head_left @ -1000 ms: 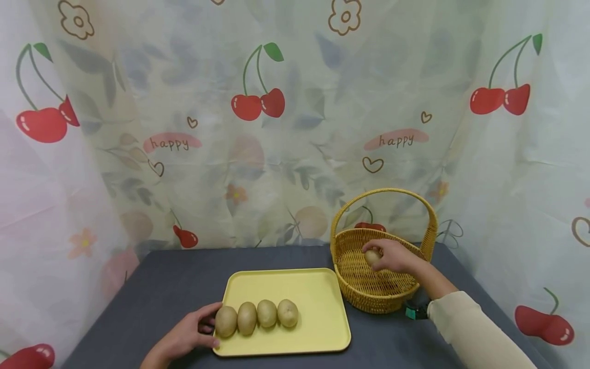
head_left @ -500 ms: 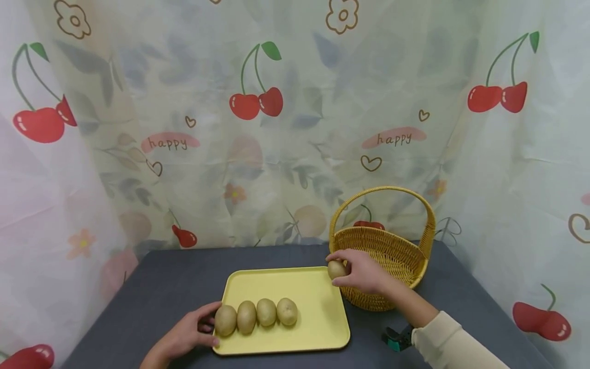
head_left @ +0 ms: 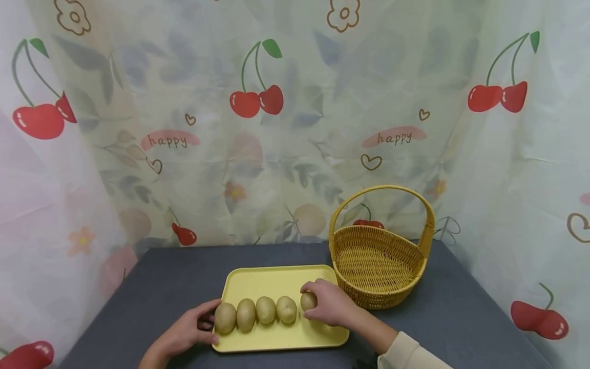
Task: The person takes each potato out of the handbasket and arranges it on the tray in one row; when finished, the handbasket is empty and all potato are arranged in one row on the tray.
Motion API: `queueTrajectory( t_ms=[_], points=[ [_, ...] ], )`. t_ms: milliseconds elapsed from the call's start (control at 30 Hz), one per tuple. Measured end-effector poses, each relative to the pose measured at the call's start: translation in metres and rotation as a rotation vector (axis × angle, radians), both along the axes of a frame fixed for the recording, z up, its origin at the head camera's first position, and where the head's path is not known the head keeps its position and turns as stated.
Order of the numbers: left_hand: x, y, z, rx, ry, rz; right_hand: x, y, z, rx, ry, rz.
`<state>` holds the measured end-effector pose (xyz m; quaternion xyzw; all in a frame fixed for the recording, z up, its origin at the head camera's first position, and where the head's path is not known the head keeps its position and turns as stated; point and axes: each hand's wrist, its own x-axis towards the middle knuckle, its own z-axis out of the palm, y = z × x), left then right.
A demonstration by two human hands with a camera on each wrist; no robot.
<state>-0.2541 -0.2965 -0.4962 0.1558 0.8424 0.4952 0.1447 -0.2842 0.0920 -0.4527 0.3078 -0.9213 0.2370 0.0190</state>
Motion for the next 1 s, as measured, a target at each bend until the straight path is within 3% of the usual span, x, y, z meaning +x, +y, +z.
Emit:
queueTrajectory(
  t_ms=[300, 533, 667, 767, 900, 1000],
  points=[
    [0.000, 0.001, 0.000, -0.013, -0.002, -0.007, 0.000, -0.010, -0.025, 0.002, -0.014, -0.064],
    [0.001, 0.000, -0.001, -0.019, 0.011, -0.008, 0.008, -0.002, -0.021, 0.029, 0.018, -0.072],
    [0.001, -0.001, 0.000, -0.015, 0.023, -0.010, 0.015, 0.012, -0.010, 0.001, 0.023, -0.087],
    [0.001, -0.002, 0.001, 0.003, 0.029, -0.015, 0.022, 0.028, -0.004, -0.079, 0.017, -0.078],
    [0.003, -0.005, 0.003, 0.042, 0.013, -0.031, 0.032, 0.058, -0.001, -0.189, 0.016, -0.040],
    [0.006, -0.008, 0.006, 0.067, -0.011, -0.038, 0.039, 0.086, -0.002, -0.237, 0.063, -0.024]
  ],
)
